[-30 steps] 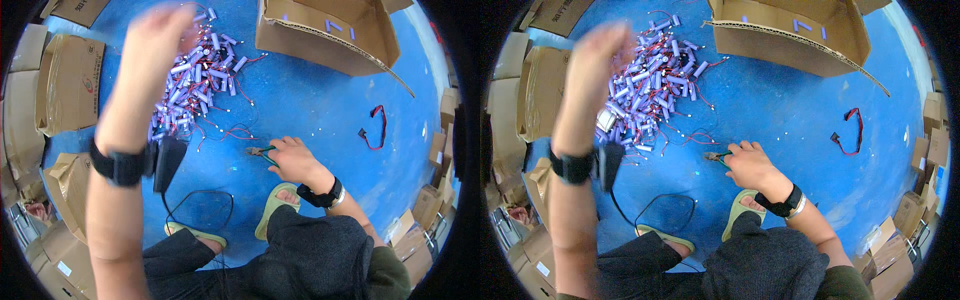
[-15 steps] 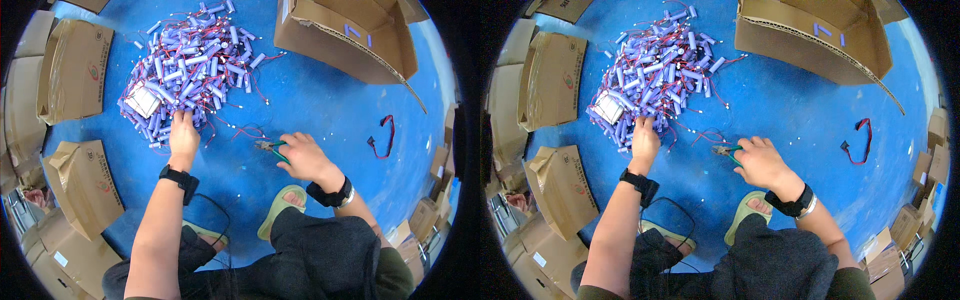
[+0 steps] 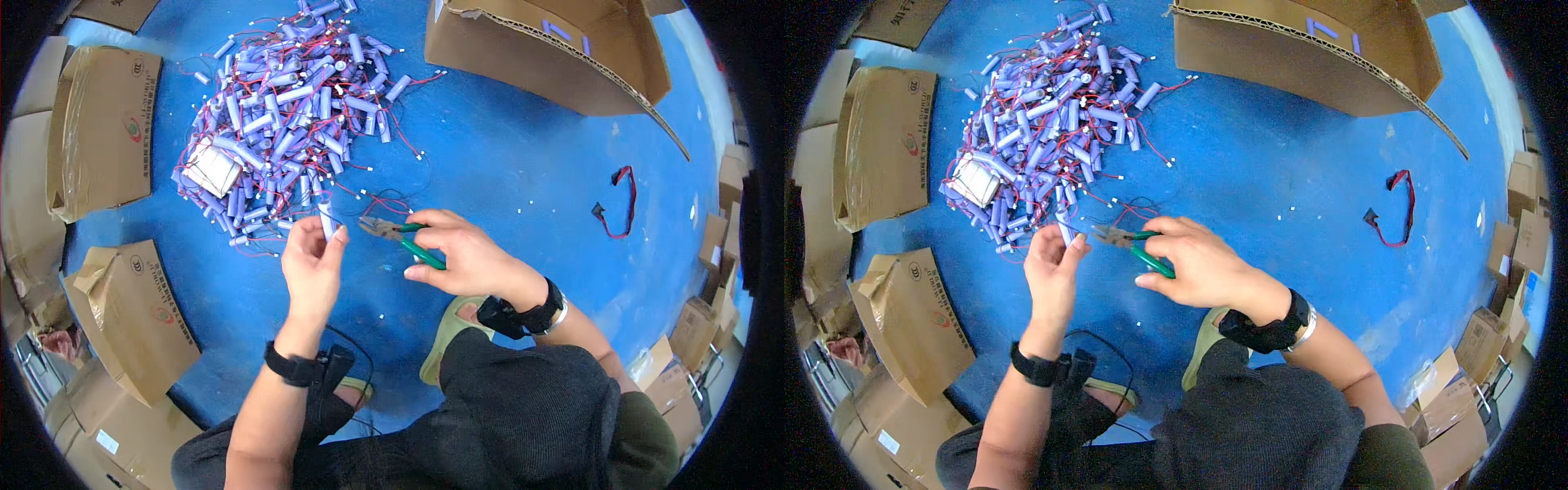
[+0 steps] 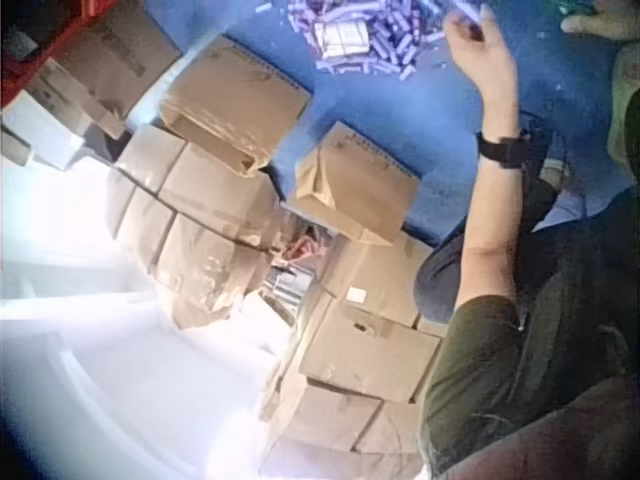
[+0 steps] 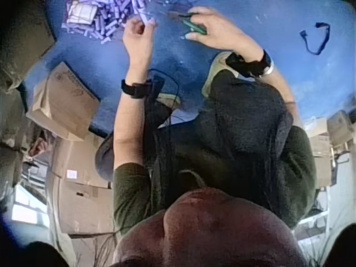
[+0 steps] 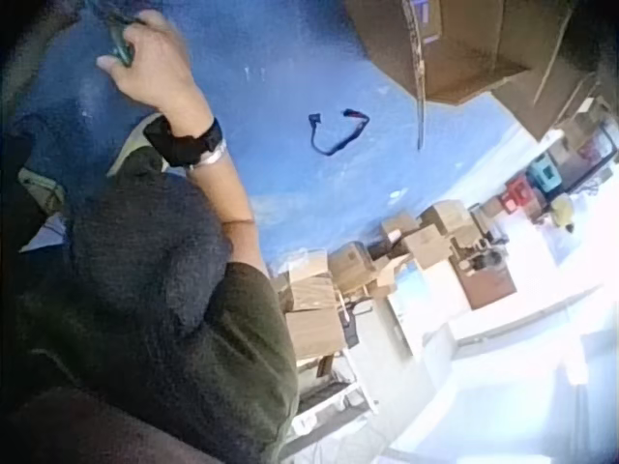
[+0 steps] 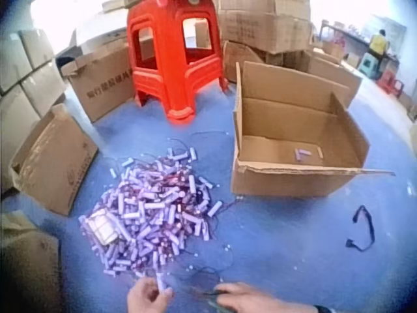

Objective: Clipping wires from recycled battery cells using diagonal pliers.

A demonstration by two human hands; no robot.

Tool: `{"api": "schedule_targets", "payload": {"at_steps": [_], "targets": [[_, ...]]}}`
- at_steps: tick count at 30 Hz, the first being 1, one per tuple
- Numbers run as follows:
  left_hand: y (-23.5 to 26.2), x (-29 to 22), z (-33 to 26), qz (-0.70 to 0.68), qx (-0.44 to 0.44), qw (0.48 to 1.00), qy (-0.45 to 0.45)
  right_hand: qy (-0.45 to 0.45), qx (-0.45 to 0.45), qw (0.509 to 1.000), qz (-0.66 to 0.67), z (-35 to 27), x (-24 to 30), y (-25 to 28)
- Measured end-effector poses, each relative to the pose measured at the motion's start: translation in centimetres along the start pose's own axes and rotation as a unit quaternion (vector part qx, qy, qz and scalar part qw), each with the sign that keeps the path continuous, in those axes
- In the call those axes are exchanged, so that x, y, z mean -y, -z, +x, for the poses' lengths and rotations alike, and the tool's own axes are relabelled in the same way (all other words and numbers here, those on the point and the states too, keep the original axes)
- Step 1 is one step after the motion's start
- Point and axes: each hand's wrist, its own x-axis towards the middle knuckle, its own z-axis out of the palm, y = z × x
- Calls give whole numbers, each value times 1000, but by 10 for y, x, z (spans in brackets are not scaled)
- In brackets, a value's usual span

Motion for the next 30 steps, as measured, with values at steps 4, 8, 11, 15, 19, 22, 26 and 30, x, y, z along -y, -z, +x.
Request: {"api": "schedule_targets", "payload": {"at_steps": [4,8,11,15,19,22,26,30], "targets": [[-7,-6,-23,-24,-26,999,22,29,-23,999,31,1,4,-3],[1,-3,-38,-62,169,888,422,16,-43,999,1,-1,3,-2],[15,-31,-26,-135,223,924,279,-3,-61,998,-19,-8,-4,0],[39,-45,5,-75,170,980,67,3,-82,996,34,-5,-4,3],[31,-11,-15,172,132,974,63,37,-82,996,12,-10,2,-1],[20,-22,-12,253,58,964,-63,80,-28,996,-32,-4,12,3],[13,-23,-18,321,20,928,-189,76,-32,995,-49,-10,17,-1],[9,-23,-22,366,-8,899,-240,88,-37,995,-40,-10,20,-2]]}}
